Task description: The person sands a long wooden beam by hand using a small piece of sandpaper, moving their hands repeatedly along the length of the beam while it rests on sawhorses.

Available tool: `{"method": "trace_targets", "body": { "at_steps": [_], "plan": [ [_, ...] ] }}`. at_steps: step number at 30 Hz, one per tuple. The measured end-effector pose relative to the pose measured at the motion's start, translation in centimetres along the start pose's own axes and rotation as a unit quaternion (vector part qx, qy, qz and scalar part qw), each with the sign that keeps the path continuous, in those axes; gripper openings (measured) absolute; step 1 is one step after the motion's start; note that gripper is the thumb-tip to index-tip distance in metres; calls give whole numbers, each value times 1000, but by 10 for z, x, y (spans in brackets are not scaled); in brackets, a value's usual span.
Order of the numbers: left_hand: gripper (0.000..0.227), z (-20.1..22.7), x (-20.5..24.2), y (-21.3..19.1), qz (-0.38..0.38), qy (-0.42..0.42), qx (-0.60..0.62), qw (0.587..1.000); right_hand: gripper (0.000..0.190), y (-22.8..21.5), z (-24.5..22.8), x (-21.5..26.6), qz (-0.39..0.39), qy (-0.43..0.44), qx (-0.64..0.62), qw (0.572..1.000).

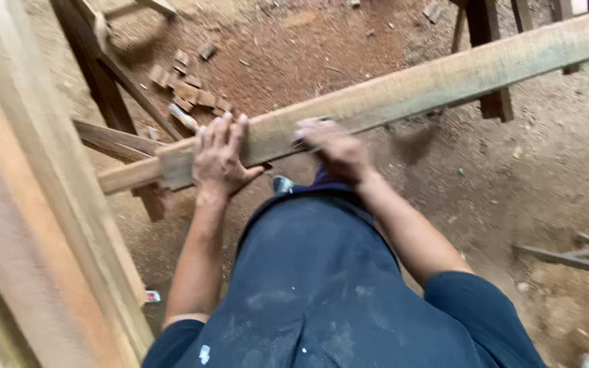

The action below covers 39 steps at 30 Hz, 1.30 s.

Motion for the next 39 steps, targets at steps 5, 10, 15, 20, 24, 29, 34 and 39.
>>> {"method": "trace_targets", "body": {
  "at_steps": [5,10,15,20,24,29,34,39],
  "plan": [
    [123,5,-2,-8,-14,-9,-15,1000,31,-76,143,58,112,360,21,926],
    [121,1,0,-8,-23,-14,-21,999,32,-27,68,-4,38,192,118,973],
    [116,0,0,-5,-15,-3,-28,999,25,11,-51,-39,61,-39,0,997],
    [121,0,1,-9,-18,-16,-44,999,27,-74,103,5,148,109,105,977],
    [122,2,0,-7,-27,-14,-36,999,28,-84,180,28,133,352,56,925],
    [124,-4,-1,-2,-44,-15,-30,998,19,14,14,-49,98,53,172,979],
    [122,-1,0,-6,-41,-33,-5,999,32,13,-16,-38,60,2,80,995],
    [133,4,0,-5,-161,-95,-27,982,19,-98,122,63,179,229,38,956]
  ]
}}
Point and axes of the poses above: each hand's wrist, its own x-axis away from the middle knuckle, its own y-axis out of the palm, z = x × y, the point moved 8 cm from there along -x, towards the middle knuckle, and after that the axes turned 4 degrees about -z, right-handed, at the moved point
